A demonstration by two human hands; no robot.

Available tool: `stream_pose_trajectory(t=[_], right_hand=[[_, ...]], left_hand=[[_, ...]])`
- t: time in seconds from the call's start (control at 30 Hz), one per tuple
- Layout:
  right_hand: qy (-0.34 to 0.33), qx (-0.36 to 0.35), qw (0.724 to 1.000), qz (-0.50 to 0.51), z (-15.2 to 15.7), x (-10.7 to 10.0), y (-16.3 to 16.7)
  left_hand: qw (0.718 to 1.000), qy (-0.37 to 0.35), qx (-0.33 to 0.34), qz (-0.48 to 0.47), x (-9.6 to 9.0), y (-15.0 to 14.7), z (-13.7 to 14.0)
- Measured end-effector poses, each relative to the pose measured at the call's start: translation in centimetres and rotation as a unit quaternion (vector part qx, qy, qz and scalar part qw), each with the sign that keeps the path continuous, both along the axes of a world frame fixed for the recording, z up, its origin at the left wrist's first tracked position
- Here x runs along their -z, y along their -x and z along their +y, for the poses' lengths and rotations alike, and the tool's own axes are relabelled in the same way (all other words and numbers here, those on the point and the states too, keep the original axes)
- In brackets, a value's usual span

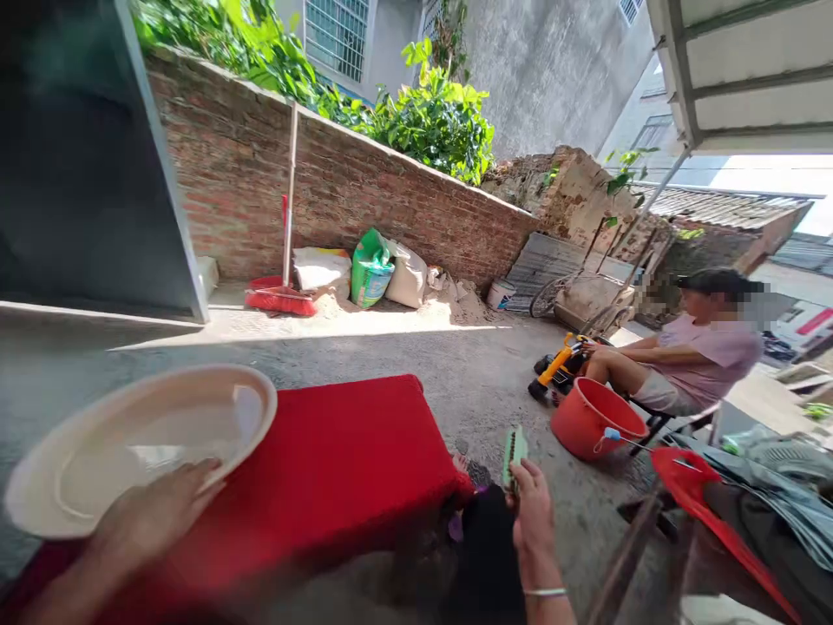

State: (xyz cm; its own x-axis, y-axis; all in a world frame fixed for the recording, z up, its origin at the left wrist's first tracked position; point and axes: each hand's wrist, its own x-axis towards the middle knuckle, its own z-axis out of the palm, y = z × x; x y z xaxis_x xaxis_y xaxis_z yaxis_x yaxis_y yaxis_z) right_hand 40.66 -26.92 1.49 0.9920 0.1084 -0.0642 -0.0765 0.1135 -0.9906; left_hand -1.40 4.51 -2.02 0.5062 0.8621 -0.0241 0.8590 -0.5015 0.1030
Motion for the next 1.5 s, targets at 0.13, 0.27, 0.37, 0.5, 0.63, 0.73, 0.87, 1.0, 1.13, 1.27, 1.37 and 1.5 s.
stream_pose_trajectory(t=[0.13,0.27,0.37,0.5,0.63,0.73,0.87,1.0,1.13,1.27,1.37,1.5], right_hand=[[0.232,-0.235,0.943,-0.040,10.1,3.3,2.0],[0.376,-0.219,0.892,-0.123,17.8,4.5,2.1],[0.409,-0.231,0.868,-0.160,21.2,6.1,4.8],[0.372,-0.412,0.799,-0.230,22.1,8.6,13.0],[0.270,-0.611,0.701,-0.251,21.5,8.5,15.3],[0.312,-0.463,0.796,-0.234,22.5,7.2,10.5],[0.386,-0.298,0.845,-0.219,23.3,6.7,5.7],[0.364,-0.329,0.840,-0.232,21.5,8.2,10.7],[0.345,-0.374,0.819,-0.265,21.1,8.9,16.6],[0.370,-0.302,0.845,-0.240,20.8,7.7,13.9],[0.402,-0.218,0.865,-0.207,19.8,6.1,8.2],[0.443,-0.159,0.865,-0.174,20.8,4.8,2.7]], left_hand=[[1.000,0.020,0.023,0.001,-0.4,-2.7,0.1],[0.997,-0.061,0.032,-0.029,1.4,-3.6,0.0],[0.995,-0.097,0.027,-0.023,2.1,-3.5,-0.5],[0.993,-0.110,0.032,-0.006,1.2,-3.6,-0.8],[0.992,-0.118,0.033,0.010,0.6,-3.7,-1.0],[0.992,-0.121,0.033,0.013,0.6,-3.7,-1.1],[0.992,-0.120,0.037,0.025,0.3,-3.7,-1.0],[0.990,-0.123,0.050,0.047,-0.3,-3.4,-1.0],[0.986,-0.146,0.062,0.058,-0.3,-2.7,-0.5],[0.986,-0.150,0.062,0.048,-0.3,-2.5,-0.3],[0.990,-0.129,0.058,0.026,-0.4,-2.9,-0.7],[0.993,-0.115,0.032,0.014,-0.3,-3.7,-0.9]])
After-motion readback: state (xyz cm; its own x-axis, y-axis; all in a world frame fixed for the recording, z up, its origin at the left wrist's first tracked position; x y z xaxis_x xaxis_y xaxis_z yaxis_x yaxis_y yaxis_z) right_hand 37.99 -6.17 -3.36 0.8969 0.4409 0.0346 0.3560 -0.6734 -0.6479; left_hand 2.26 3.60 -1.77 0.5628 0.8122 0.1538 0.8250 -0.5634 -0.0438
